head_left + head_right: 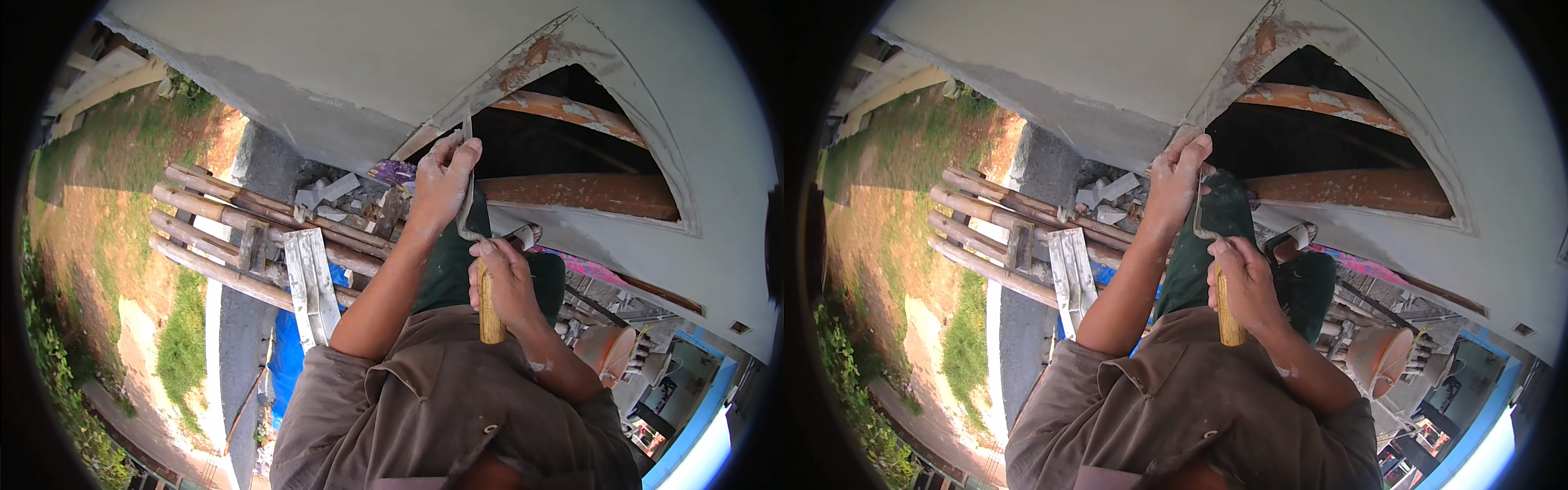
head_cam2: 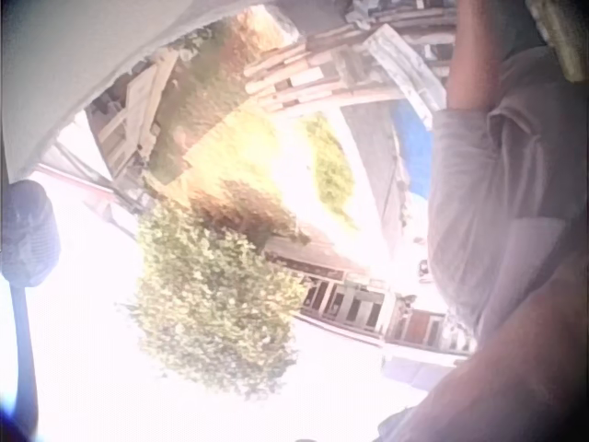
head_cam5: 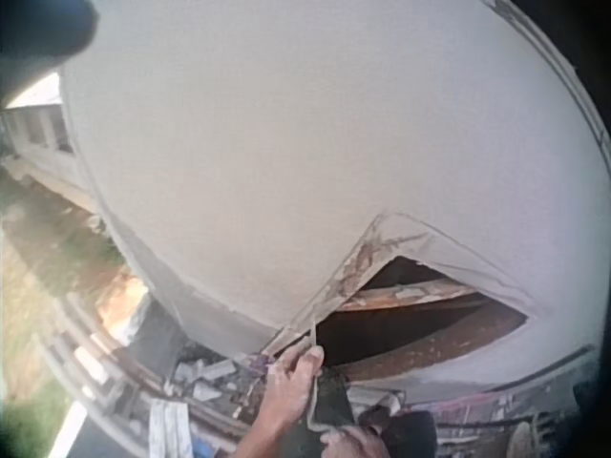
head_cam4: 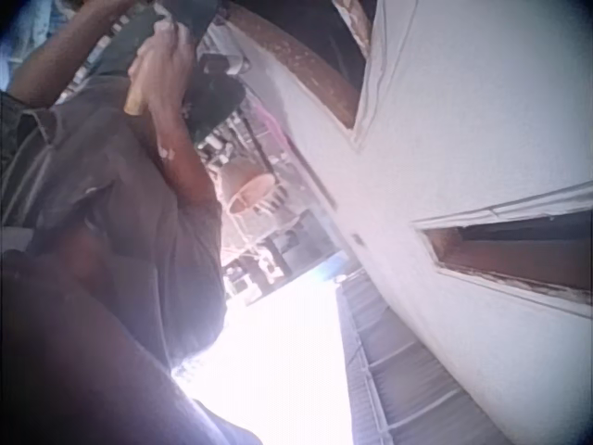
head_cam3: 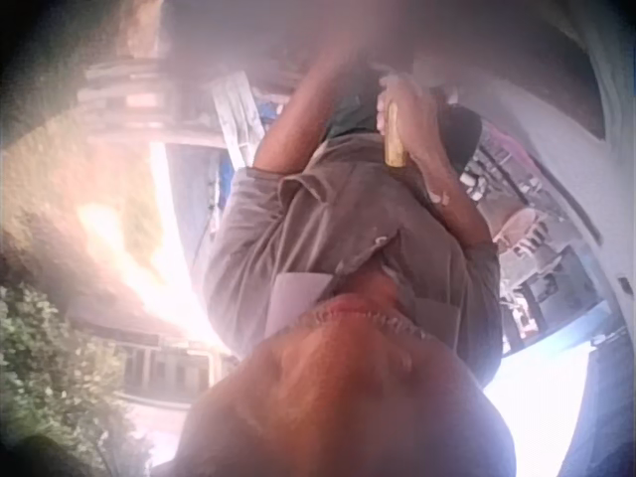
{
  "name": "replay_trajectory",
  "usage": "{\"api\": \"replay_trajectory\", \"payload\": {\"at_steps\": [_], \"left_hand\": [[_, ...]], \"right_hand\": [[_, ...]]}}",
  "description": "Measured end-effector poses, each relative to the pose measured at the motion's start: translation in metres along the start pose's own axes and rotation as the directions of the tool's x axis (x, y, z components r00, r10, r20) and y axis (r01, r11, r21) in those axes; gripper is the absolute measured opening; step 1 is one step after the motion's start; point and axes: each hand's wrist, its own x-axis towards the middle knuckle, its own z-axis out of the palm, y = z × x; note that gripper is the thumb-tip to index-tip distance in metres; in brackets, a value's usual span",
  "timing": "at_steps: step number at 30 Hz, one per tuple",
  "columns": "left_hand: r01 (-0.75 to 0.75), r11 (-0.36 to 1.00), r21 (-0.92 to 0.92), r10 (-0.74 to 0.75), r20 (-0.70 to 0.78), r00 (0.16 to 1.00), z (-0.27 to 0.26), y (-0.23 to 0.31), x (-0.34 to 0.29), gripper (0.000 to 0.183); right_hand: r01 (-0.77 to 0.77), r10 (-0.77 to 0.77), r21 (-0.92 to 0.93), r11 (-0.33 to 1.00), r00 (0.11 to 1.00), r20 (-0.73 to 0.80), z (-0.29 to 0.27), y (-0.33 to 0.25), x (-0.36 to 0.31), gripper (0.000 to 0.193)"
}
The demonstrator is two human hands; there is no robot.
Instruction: The person applies and smooths plaster around a rectangular opening in an exterior wall using a trowel. They repeatedly scoop material and spread it along the edges, then scrape and level the surface to create a uniform finish.
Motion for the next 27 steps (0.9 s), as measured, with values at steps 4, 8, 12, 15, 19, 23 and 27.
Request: {"api": "replay_trajectory", "payload": {"at_steps": [4,8,12,15,19,23,27], "left_hand": [[0.059,0.998,0.009,-0.058,-0.087,0.994,-0.016,-0.044,0.017,0.056],[0.097,0.995,0.012,-0.096,-0.074,0.993,-0.03,-0.07,0.044,0.055],[0.152,0.987,0.06,-0.146,-0.097,0.985,-0.04,-0.084,0.055,0.058],[0.172,0.983,0.062,-0.165,-0.105,0.981,-0.04,-0.087,0.06,0.059],[0.258,0.966,0.022,-0.255,-0.093,0.962,-0.04,-0.083,0.062,0.061],[0.246,0.969,0.034,-0.241,-0.109,0.964,-0.041,-0.084,0.066,0.061],[0.251,0.967,0.036,-0.245,-0.119,0.962,-0.038,-0.082,0.068,0.061]], "right_hand": [[-0.054,0.055,-0.034,0.998,0.998,0.033,0.005,0.03,0.034,0.033],[-0.075,0.076,-0.026,0.997,0.996,0.043,0.009,0.035,0.059,0.034],[-0.104,0.105,-0.023,0.994,0.993,0.052,0.012,0.037,0.076,0.035],[-0.101,0.101,-0.009,0.995,0.994,0.05,0.013,0.042,0.084,0.035],[-0.104,0.104,-0.006,0.995,0.993,0.057,0.012,0.044,0.093,0.035],[-0.114,0.114,-0.005,0.993,0.992,0.054,0.013,0.045,0.097,0.036],[-0.108,0.108,-0.001,0.994,0.993,0.056,0.012,0.046,0.102,0.036]]}}
